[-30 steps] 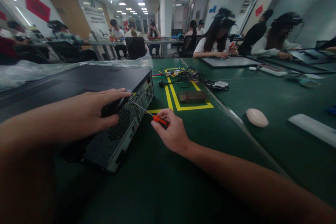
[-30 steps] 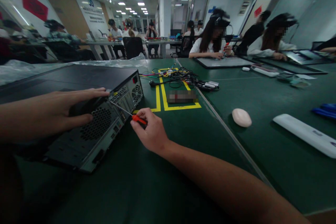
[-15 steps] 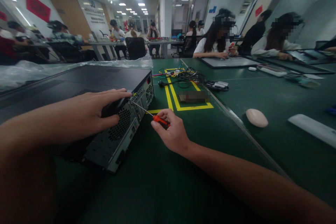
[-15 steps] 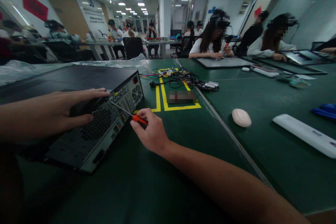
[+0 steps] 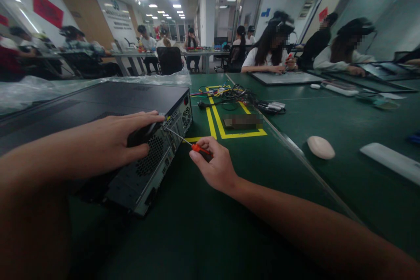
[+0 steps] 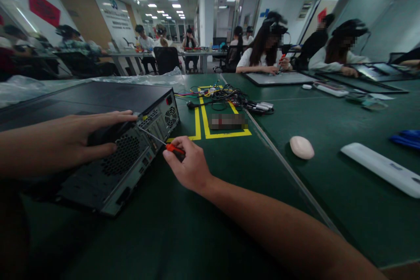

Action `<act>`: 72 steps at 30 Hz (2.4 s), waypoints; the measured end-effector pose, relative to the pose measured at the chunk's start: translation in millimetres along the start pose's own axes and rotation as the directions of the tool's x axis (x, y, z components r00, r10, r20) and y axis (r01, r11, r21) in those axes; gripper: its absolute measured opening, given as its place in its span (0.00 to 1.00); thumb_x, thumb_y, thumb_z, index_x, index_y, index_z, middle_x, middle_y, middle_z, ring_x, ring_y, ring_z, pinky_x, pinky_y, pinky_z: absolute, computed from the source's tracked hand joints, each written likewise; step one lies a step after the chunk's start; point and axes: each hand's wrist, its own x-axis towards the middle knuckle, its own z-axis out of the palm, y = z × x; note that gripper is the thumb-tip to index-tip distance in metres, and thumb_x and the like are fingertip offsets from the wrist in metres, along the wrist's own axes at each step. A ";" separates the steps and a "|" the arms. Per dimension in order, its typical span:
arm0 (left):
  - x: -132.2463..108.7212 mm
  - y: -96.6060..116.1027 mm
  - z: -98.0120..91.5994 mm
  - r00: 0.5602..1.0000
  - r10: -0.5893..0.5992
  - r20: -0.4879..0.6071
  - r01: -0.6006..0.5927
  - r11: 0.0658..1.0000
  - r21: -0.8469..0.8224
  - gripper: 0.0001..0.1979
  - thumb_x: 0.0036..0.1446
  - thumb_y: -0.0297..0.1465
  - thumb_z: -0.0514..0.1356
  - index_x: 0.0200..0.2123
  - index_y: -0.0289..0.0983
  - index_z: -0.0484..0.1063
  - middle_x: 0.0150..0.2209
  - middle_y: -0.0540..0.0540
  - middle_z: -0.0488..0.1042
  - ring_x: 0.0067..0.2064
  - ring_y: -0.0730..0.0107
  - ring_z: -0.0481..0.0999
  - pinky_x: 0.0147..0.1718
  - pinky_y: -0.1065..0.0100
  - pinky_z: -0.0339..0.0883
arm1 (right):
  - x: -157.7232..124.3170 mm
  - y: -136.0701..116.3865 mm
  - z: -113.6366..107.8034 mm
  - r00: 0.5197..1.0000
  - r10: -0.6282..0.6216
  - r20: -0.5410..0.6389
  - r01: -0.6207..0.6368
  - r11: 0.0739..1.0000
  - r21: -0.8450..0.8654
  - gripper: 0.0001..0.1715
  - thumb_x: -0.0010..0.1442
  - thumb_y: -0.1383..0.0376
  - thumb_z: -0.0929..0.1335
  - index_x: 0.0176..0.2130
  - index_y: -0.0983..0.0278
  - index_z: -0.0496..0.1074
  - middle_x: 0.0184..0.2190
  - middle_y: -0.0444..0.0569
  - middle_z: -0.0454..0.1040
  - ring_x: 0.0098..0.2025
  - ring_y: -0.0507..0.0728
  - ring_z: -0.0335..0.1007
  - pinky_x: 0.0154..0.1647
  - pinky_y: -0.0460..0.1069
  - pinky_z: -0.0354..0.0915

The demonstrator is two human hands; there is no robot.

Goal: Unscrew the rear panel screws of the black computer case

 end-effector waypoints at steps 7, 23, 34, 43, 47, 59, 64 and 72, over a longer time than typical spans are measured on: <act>-0.7 1.4 -1.2 1.000 0.005 0.009 -0.005 1.000 -0.016 0.39 0.62 0.50 0.56 0.75 0.49 0.58 0.69 0.47 0.70 0.60 0.48 0.79 0.59 0.52 0.71 | -0.2 0.0 0.0 1.000 -0.024 0.001 0.024 1.000 0.017 0.10 0.69 0.56 0.68 0.42 0.60 0.74 0.35 0.46 0.77 0.35 0.56 0.73 0.39 0.52 0.68; 0.6 -1.2 1.0 1.000 0.010 0.008 -0.010 1.000 0.027 0.39 0.62 0.50 0.55 0.75 0.49 0.58 0.72 0.49 0.66 0.67 0.47 0.73 0.64 0.50 0.69 | -0.4 2.4 3.6 1.000 0.014 0.011 -0.014 0.999 0.031 0.09 0.63 0.60 0.71 0.41 0.58 0.68 0.34 0.44 0.75 0.35 0.56 0.75 0.39 0.52 0.69; 0.3 -3.0 0.8 1.000 0.029 -0.001 -0.029 0.999 0.024 0.38 0.64 0.49 0.55 0.75 0.50 0.57 0.71 0.49 0.68 0.63 0.49 0.77 0.62 0.51 0.70 | 0.0 2.7 3.0 1.000 0.008 0.012 -0.009 0.999 0.045 0.09 0.63 0.60 0.71 0.41 0.58 0.69 0.34 0.44 0.76 0.34 0.56 0.74 0.39 0.52 0.69; 0.0 -1.8 0.2 1.000 -0.005 0.019 0.005 1.000 0.007 0.39 0.63 0.51 0.56 0.75 0.51 0.57 0.71 0.49 0.67 0.64 0.47 0.76 0.59 0.52 0.72 | -0.3 1.7 2.2 1.000 0.021 0.021 -0.022 0.999 0.047 0.09 0.64 0.59 0.71 0.42 0.58 0.69 0.34 0.44 0.76 0.35 0.56 0.74 0.38 0.52 0.69; 0.5 0.3 -0.6 1.000 0.007 0.019 -0.007 1.000 -0.004 0.39 0.63 0.49 0.56 0.75 0.49 0.57 0.70 0.47 0.68 0.61 0.48 0.79 0.59 0.52 0.72 | -0.2 2.5 2.1 1.000 0.000 0.017 -0.001 0.999 0.046 0.09 0.64 0.59 0.71 0.42 0.59 0.69 0.34 0.44 0.76 0.34 0.55 0.73 0.38 0.52 0.68; 0.9 -4.6 3.7 1.000 0.024 -0.006 -0.024 1.000 0.016 0.38 0.63 0.51 0.56 0.75 0.53 0.56 0.72 0.52 0.66 0.64 0.51 0.76 0.63 0.50 0.69 | -0.4 3.1 1.9 1.000 -0.013 0.002 0.013 1.000 0.017 0.09 0.65 0.58 0.72 0.42 0.59 0.71 0.36 0.45 0.77 0.36 0.56 0.74 0.40 0.52 0.68; 1.9 -2.3 2.1 1.000 0.023 -0.003 -0.023 0.999 0.022 0.39 0.62 0.50 0.56 0.75 0.50 0.57 0.72 0.50 0.66 0.65 0.52 0.75 0.65 0.50 0.67 | 0.4 2.8 1.0 0.999 -0.050 0.011 0.050 0.999 -0.008 0.09 0.69 0.58 0.69 0.42 0.61 0.75 0.36 0.47 0.78 0.38 0.56 0.74 0.42 0.53 0.68; 1.0 -6.1 4.2 1.000 0.019 -0.010 -0.019 1.000 0.007 0.39 0.63 0.51 0.56 0.75 0.52 0.56 0.70 0.49 0.69 0.60 0.49 0.79 0.58 0.50 0.73 | -1.3 2.1 1.6 1.000 0.008 0.026 -0.009 1.000 0.028 0.14 0.63 0.57 0.72 0.46 0.59 0.71 0.34 0.44 0.75 0.34 0.56 0.73 0.38 0.52 0.68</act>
